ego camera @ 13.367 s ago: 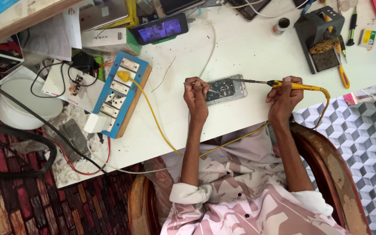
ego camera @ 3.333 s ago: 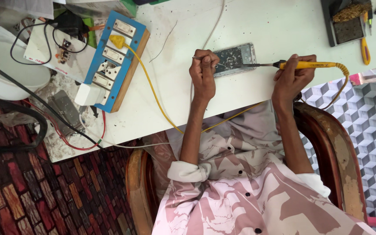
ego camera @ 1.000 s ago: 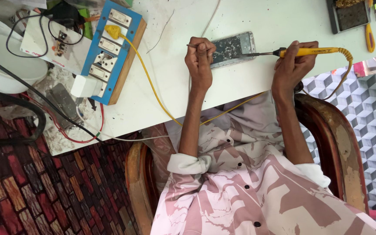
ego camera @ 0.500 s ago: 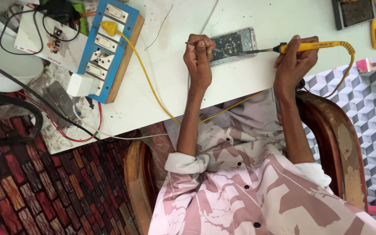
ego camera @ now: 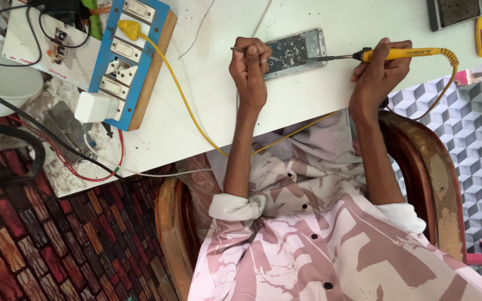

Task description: The person sits at a repair workbench holding a soldering iron in the right hand and a small tool in the left, soldering components on a disassembled smartphone motherboard lying on the desk. They reposition the board and continue applying the iron to different points on the board throughout the episode.

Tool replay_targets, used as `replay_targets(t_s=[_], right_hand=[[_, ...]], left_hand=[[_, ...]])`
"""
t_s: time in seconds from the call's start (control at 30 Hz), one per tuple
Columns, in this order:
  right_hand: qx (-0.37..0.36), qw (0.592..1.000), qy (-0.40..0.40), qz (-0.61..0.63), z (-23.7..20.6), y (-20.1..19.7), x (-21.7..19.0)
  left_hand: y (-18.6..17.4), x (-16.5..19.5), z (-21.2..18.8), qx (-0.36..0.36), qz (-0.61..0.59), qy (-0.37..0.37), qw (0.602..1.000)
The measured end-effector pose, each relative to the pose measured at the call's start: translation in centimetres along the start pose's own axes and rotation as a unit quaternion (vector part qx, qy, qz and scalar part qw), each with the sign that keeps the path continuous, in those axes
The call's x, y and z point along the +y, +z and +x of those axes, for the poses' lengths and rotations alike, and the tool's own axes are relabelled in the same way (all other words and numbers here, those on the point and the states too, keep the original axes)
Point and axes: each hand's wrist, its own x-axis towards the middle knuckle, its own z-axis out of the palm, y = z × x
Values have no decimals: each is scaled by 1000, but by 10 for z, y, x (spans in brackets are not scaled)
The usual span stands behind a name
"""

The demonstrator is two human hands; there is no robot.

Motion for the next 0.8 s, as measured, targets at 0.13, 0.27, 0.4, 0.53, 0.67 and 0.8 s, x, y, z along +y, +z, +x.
replay_targets(t_s=[0.13, 0.27, 0.4, 0.53, 0.67, 0.8], right_hand=[[-18, 1000, -17, -19, -2, 0, -3], [-23, 999, -22, -35, -3, 2, -6], [-25, 999, -17, -33, -2, 1, -7], [-17, 999, -11, -43, -2, 1, -9], [-21, 999, -14, -48, -2, 1, -10], [-21, 998, -16, -56, -4, 1, -10]], left_hand=[[1, -1, 0, -1, 6, -3, 1000], [1, -1, -2, 3, 12, -5, 1000], [3, -1, -2, -3, 13, 1, 1000], [3, -1, -3, -10, 16, 0, 1000], [3, 1, -3, -6, 17, -5, 1000], [3, 2, -3, -6, 9, 1, 1000]])
